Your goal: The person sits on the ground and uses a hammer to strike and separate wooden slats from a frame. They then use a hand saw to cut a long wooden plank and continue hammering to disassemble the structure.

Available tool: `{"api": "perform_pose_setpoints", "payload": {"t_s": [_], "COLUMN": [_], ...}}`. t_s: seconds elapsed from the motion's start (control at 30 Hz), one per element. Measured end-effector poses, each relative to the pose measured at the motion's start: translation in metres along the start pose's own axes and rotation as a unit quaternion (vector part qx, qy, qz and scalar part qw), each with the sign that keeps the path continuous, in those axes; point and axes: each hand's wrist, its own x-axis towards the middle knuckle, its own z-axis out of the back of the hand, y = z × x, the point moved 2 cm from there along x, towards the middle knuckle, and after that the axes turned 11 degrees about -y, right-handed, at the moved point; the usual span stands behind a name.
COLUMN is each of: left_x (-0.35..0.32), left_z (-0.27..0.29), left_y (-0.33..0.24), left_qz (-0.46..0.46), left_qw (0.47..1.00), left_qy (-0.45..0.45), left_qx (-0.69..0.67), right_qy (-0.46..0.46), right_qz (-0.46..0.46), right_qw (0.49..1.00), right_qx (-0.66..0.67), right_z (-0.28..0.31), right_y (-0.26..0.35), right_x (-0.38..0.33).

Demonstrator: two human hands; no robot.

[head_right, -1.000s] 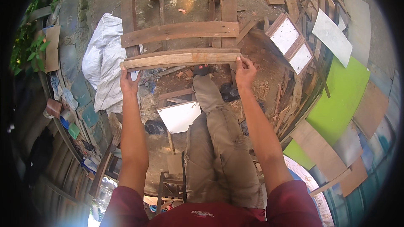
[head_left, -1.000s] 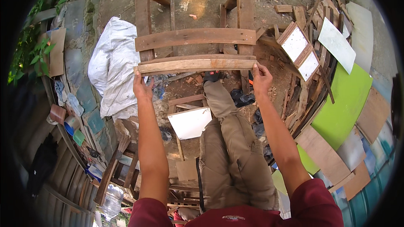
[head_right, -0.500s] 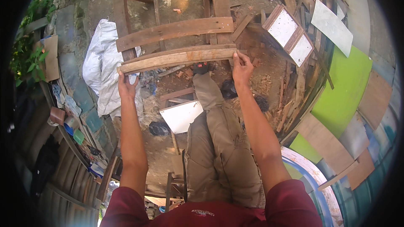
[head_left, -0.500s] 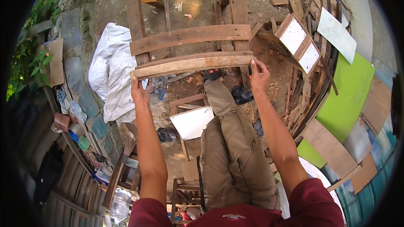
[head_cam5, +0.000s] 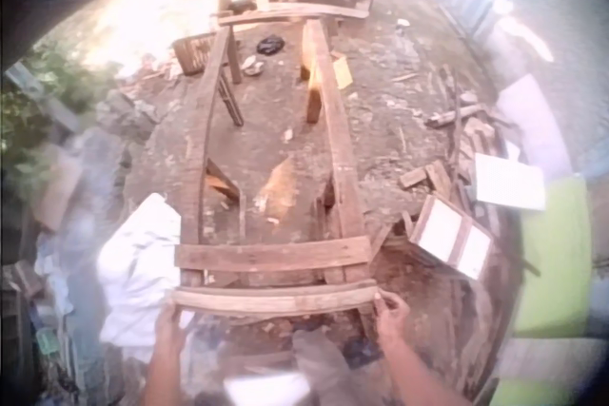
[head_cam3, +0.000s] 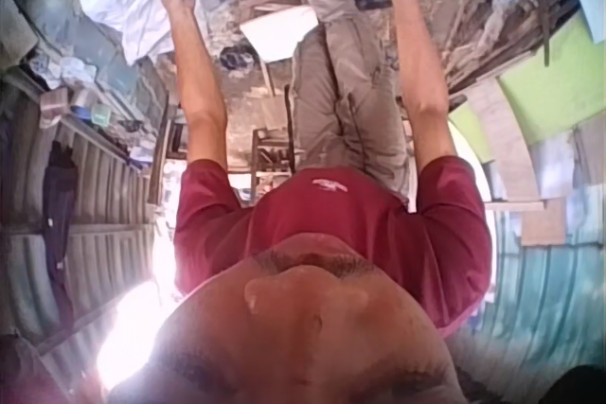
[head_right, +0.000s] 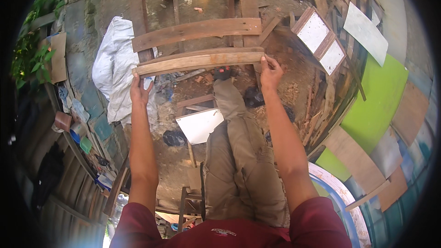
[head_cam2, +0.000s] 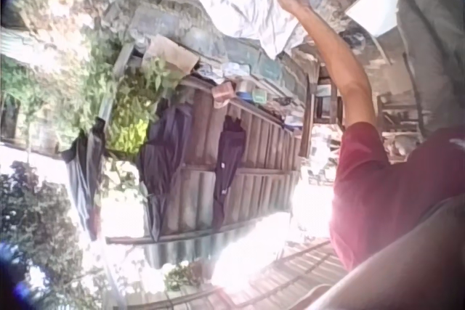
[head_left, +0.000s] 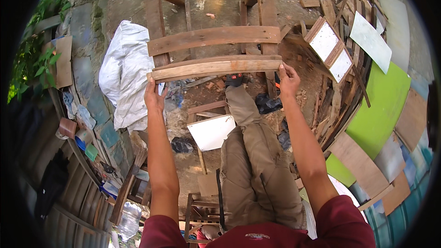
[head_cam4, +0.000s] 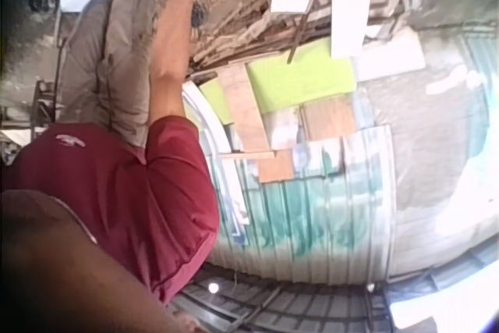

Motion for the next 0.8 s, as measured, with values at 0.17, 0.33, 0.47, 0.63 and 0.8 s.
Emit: {"api": "perform_pose_setpoints", "payload": {"t_s": [0.17, 0.33, 0.47, 0.63, 0.8], "left_x": [-0.001, 0.003, 0.002, -0.006, -0.007], "left_z": [-0.002, 0.004, 0.007, -0.003, -0.004], "left_y": [0.004, 0.005, 0.008, 0.007, 0.005], "left_qz": [-0.005, -0.030, -0.043, -0.049, -0.041], "left_qw": [1.000, 1.000, 0.999, 0.997, 0.998], "left_qy": [-0.018, -0.009, -0.014, -0.044, -0.050], "left_qx": [-0.006, -0.004, -0.019, -0.028, -0.013], "right_qy": [-0.013, 0.001, -0.003, -0.007, 0.001], "right_qz": [-0.014, 0.004, -0.024, 0.015, 0.018], "right_qw": [1.000, 1.000, 1.000, 1.000, 1.000], "right_qx": [0.009, 0.019, -0.002, -0.020, -0.012], "right_z": [0.003, 0.003, 0.002, -0.002, 0.000], "right_y": [-0.005, -0.004, -0.004, 0.010, 0.007], "right_x": [0.003, 0.000, -0.005, -0.012, -0.005]}}
